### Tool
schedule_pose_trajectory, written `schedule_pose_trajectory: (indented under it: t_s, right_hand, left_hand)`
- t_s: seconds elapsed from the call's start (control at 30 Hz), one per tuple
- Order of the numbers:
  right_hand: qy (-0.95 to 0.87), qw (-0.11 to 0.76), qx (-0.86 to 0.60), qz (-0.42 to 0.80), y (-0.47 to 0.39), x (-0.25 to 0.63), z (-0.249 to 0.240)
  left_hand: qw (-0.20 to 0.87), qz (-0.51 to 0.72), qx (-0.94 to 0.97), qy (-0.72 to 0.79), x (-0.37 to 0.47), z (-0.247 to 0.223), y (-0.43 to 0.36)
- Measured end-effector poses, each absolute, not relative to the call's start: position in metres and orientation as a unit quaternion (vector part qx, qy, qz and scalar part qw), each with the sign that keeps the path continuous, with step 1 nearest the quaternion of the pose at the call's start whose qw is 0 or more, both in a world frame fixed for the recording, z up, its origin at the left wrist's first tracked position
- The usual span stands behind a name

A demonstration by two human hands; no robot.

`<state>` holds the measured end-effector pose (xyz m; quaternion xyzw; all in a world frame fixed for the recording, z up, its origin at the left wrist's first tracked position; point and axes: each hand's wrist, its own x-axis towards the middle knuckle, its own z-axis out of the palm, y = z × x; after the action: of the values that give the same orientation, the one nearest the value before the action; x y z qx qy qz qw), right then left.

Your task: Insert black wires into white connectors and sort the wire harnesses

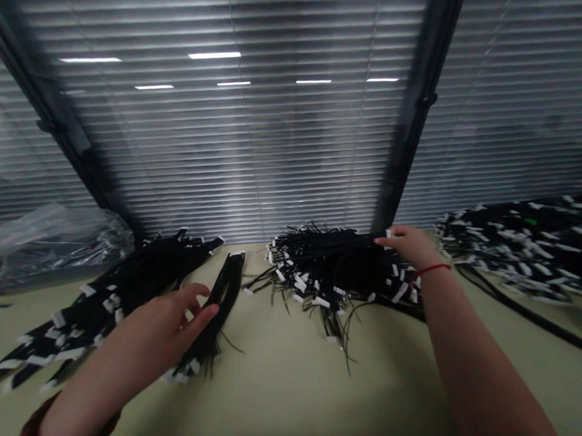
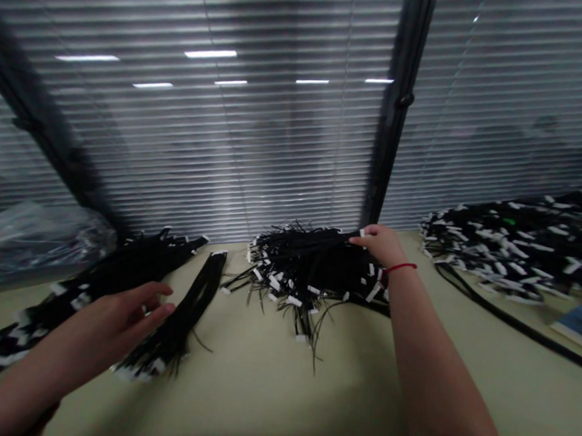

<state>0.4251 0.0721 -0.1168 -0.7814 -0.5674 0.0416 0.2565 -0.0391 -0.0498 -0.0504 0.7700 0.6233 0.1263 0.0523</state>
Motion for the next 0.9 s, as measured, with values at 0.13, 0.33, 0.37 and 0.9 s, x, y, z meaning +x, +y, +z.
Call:
schedule_pose_trajectory:
  t_s: [0.13,0.33,0.37,0.9]
  right_hand:
    - [-0.568,0.279,-0.772,0.060,0.084,0.425,-0.116]
    - [-0.577,0.390,-0.716,-0.051,0.083,0.399,-0.061]
    - [-0.589,0.409,-0.692,-0.079,0.078,0.392,-0.040]
    - [-0.890,0.380,-0.253,0.007,-0.041,0.247,0.086]
  left_hand:
    - [0.079,0.113,0.769,0.624,-0.044,-0.044,-0.052]
    - [0.092,0.118,0.778,0.610,-0.043,-0.043,-0.054]
    - [0.086,0.127,0.787,0.598,-0.040,-0.043,-0.054]
    - [0.482,0.552,0.655,0.187,0.058,0.007,-0.052]
